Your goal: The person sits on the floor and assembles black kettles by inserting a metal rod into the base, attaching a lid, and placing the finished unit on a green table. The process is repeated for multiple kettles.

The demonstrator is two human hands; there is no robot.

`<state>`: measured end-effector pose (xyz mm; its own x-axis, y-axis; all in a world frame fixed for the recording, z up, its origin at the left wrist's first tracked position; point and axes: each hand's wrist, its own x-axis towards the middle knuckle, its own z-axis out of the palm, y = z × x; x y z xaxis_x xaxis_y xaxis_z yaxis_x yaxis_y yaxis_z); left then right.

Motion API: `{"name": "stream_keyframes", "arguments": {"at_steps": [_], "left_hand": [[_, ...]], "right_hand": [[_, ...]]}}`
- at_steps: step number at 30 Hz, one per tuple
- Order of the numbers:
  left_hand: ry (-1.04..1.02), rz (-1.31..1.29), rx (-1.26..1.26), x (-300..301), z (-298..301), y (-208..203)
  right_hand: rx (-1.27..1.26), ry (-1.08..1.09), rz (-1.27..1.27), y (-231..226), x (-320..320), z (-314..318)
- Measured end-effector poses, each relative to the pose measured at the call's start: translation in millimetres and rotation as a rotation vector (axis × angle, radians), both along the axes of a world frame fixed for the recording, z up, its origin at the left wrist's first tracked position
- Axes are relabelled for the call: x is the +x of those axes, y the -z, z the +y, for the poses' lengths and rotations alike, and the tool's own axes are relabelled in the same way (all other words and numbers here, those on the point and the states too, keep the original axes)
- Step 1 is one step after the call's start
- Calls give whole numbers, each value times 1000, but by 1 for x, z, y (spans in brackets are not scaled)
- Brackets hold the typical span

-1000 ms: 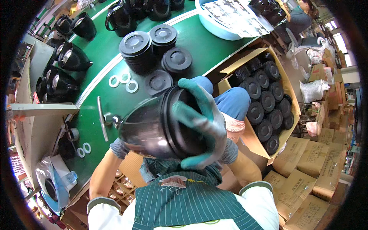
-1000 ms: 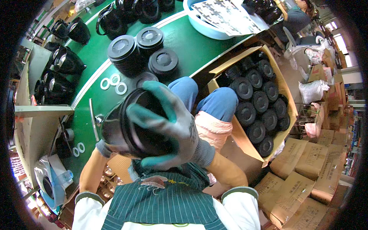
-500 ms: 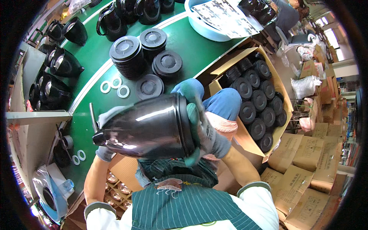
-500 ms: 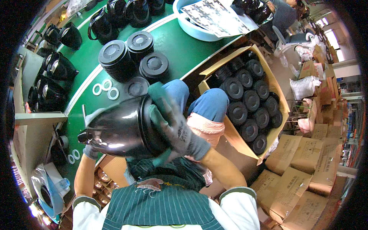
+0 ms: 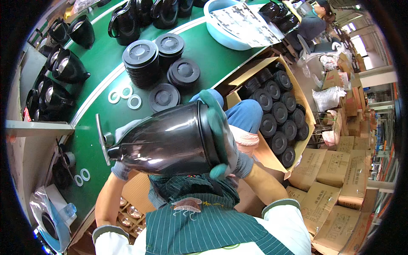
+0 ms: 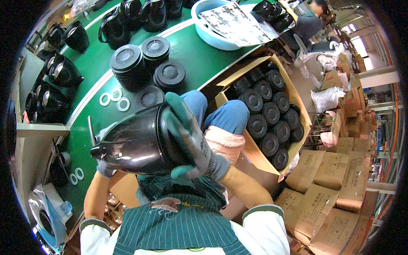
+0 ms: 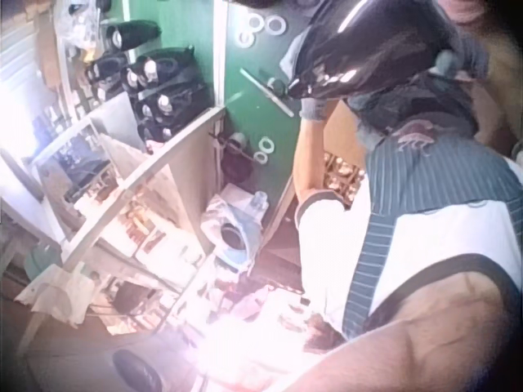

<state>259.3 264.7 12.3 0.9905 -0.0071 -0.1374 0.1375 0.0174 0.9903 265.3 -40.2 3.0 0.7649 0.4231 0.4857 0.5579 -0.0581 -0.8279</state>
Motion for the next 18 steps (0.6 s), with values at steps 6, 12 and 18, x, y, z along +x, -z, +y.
{"name": "stream_keyframes", "arguments": {"at_steps": [6, 12, 18], "left_hand": [[56, -832, 946, 4, 32, -14], [-115, -116, -89, -2, 19, 43], [-60, -649, 769, 7, 11, -5]], "right_hand": [[7, 52, 567, -13, -21, -6], [-137, -89, -342, -36, 12, -7], [380, -62, 430, -33, -11, -3]]}}
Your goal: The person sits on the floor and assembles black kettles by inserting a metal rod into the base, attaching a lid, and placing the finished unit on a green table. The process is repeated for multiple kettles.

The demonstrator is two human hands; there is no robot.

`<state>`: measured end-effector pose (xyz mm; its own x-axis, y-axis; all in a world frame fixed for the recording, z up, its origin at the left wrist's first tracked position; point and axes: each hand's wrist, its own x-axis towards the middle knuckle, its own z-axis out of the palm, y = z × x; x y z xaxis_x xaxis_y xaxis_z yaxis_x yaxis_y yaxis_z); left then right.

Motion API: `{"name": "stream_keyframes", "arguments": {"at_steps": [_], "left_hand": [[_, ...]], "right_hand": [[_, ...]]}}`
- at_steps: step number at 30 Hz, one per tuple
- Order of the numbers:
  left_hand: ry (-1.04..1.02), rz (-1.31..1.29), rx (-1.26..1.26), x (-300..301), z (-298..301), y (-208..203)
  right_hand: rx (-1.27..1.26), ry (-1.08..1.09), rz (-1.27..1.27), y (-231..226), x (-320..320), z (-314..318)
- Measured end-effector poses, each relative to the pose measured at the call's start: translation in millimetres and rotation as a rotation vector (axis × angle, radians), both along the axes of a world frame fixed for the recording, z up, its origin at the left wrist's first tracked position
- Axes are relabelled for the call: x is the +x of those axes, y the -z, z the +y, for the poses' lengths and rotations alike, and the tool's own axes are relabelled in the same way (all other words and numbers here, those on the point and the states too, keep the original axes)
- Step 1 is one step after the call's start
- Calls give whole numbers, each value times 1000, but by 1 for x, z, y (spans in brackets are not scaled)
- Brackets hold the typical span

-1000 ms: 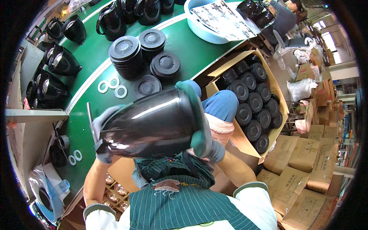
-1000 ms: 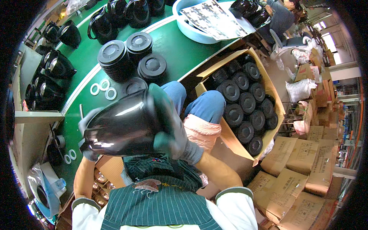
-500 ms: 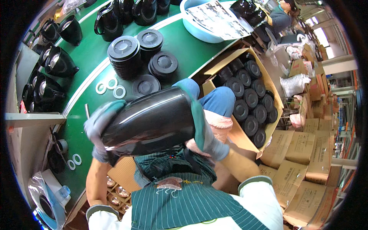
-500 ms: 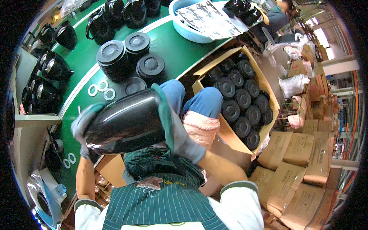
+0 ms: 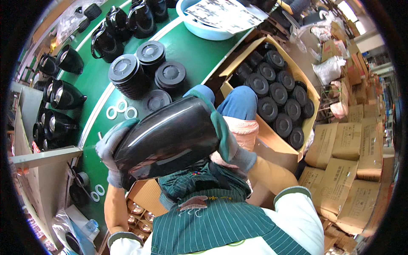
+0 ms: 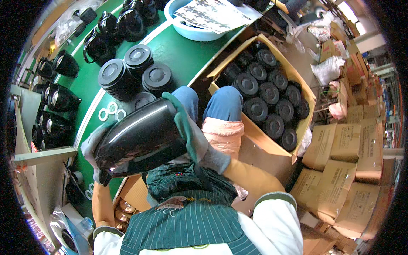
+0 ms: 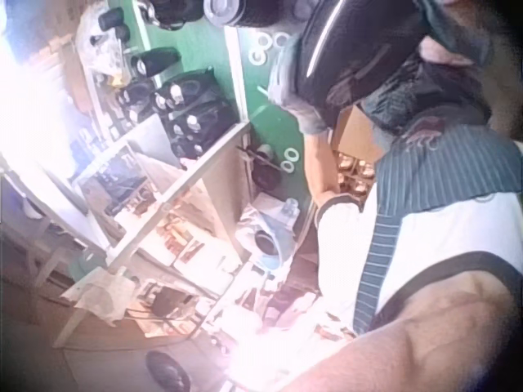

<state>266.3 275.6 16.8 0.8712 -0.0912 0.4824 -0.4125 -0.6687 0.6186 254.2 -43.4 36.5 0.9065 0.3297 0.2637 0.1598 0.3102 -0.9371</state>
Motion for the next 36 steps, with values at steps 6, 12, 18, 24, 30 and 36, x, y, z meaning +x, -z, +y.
{"name": "stream_keyframes", "arguments": {"at_steps": [6, 12, 18, 24, 30, 36], "left_hand": [[102, 218, -174, 0, -24, 1], [157, 470, -590, -9, -38, 31], [131, 26, 126, 10, -65, -61], [355, -89, 423, 17, -64, -86], [-19, -39, 346, 12, 15, -74], [-794, 22, 524, 124, 149, -73]], "right_hand": [[-441, 196, -258, -6, -6, -25], [-456, 374, -570, -13, -1, -47], [-93, 185, -98, 10, -1, -50], [63, -127, 387, 39, 7, -37], [202, -252, 632, 67, 30, -3], [367, -353, 1012, 108, 27, -1]]}}
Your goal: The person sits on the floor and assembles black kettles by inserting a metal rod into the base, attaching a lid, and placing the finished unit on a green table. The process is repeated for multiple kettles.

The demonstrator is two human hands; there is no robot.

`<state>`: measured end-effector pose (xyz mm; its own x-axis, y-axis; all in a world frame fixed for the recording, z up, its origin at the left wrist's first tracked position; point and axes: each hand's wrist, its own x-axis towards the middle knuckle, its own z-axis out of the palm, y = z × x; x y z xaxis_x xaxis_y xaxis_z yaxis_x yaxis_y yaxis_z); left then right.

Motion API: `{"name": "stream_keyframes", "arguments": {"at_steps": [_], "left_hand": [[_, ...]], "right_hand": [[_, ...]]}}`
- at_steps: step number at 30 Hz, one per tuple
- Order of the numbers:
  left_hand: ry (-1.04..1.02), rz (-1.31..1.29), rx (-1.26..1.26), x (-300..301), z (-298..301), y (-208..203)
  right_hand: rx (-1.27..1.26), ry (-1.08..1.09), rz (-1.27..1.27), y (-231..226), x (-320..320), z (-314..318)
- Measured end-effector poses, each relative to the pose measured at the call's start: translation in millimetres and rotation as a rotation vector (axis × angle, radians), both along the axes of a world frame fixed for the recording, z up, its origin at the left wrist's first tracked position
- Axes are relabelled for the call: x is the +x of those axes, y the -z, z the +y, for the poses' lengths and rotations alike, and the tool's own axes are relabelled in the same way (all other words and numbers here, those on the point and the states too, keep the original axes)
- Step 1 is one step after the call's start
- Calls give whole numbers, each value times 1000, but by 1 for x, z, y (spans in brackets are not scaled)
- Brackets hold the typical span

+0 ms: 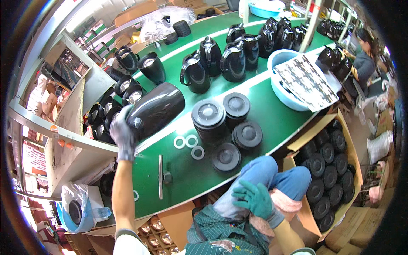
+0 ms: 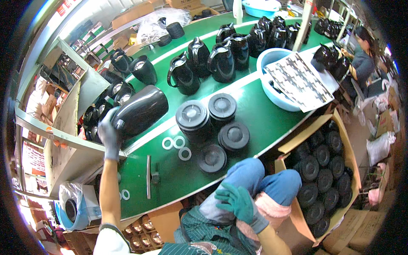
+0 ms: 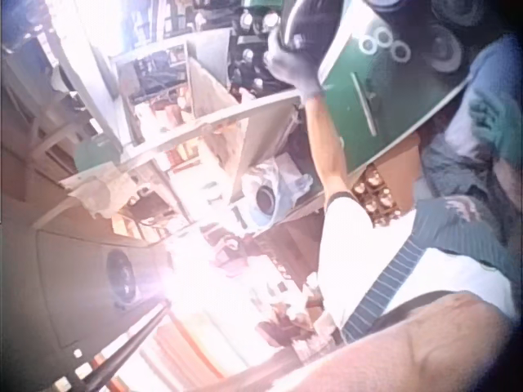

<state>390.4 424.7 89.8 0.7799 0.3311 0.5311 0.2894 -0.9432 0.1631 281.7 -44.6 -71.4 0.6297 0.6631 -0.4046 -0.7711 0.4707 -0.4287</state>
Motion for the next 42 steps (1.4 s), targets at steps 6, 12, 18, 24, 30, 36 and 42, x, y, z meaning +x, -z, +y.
{"name": "stream_keyframes", "arguments": {"at_steps": [6, 12, 18, 24, 30, 36, 42], "left_hand": [[-63, 405, 137, 206, 63, 48], [47, 608, -64, 319, 102, 57], [163, 307, -43, 331, 152, 46], [-150, 524, 143, 335, 135, 62], [-145, 235, 206, 311, 129, 36], [313, -212, 438, 206, 127, -78], [663, 107, 405, 27, 45, -152]], "right_hand": [[-188, 20, 197, 32, 7, -2], [-61, -154, 137, 31, 23, -12], [12, -177, 228, 22, 32, -5], [-5, -222, 188, 16, 39, -4], [81, -141, 175, 14, 39, 2], [-125, -340, -317, -45, 65, 25], [-735, 91, -1823, -158, 146, 105]]}}
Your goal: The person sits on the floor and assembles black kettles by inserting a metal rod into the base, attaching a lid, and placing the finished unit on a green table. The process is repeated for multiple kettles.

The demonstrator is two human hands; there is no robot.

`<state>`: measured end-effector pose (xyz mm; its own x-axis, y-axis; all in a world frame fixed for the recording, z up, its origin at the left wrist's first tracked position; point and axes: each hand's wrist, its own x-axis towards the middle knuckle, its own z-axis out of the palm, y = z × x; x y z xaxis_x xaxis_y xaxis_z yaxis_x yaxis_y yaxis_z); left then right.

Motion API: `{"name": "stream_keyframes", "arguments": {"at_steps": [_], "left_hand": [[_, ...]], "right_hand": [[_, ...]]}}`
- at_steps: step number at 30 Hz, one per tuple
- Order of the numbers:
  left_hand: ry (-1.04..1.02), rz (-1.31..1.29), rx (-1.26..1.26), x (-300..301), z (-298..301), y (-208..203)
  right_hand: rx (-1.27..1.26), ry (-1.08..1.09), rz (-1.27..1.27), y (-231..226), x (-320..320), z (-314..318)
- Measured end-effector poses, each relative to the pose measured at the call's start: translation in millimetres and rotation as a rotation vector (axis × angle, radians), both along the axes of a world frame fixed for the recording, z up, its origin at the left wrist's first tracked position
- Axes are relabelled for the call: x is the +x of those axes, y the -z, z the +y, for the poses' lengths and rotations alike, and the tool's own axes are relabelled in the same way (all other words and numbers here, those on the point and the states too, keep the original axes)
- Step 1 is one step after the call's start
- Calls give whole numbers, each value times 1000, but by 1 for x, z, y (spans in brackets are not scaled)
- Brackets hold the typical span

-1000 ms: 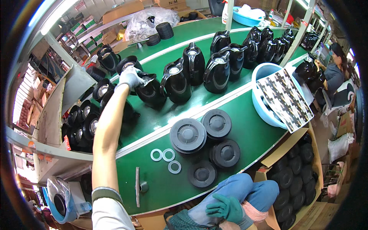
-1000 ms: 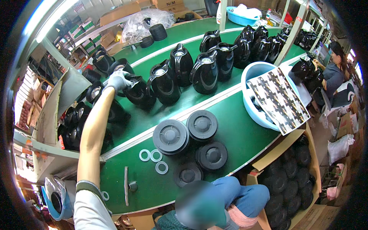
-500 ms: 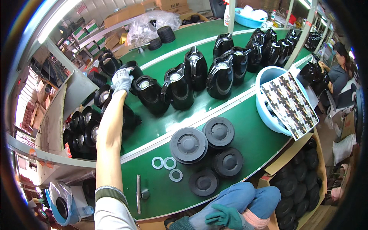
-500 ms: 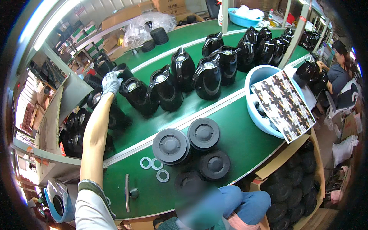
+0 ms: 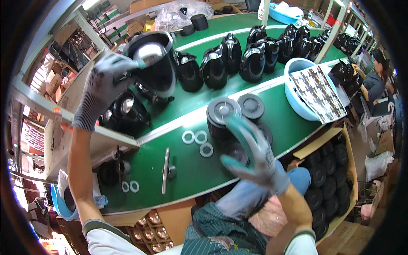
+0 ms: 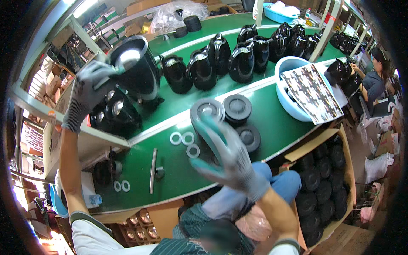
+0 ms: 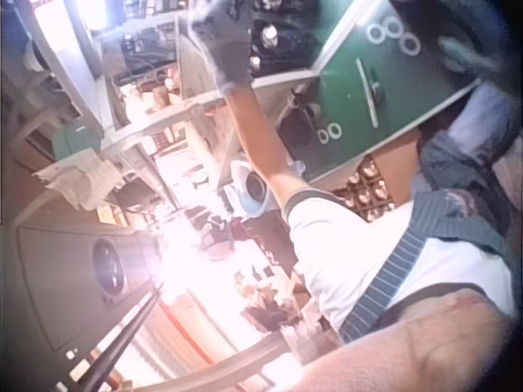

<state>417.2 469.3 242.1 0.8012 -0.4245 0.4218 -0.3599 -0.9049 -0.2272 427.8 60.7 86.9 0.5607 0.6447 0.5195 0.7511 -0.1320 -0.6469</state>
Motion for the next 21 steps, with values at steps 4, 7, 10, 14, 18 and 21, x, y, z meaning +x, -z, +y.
{"name": "stream_keyframes", "arguments": {"at_steps": [4, 7, 10, 14, 18, 21], "left_hand": [[186, 403, -125, -83, -76, 16], [337, 547, -196, -123, -110, 45], [381, 574, -371, -148, -119, 94], [-127, 320, -1010, -188, -107, 171], [-188, 640, -1238, -240, -124, 279], [-484, 967, -1891, -267, -127, 336]], "right_hand": [[-157, -53, -401, -17, -1, 33], [-140, -237, -160, 11, -42, 29], [-76, -195, -30, 45, -90, -3], [24, 79, 220, 64, -140, -47], [222, 209, 592, 66, -171, -55], [236, 153, 604, 68, -182, -43]]}}
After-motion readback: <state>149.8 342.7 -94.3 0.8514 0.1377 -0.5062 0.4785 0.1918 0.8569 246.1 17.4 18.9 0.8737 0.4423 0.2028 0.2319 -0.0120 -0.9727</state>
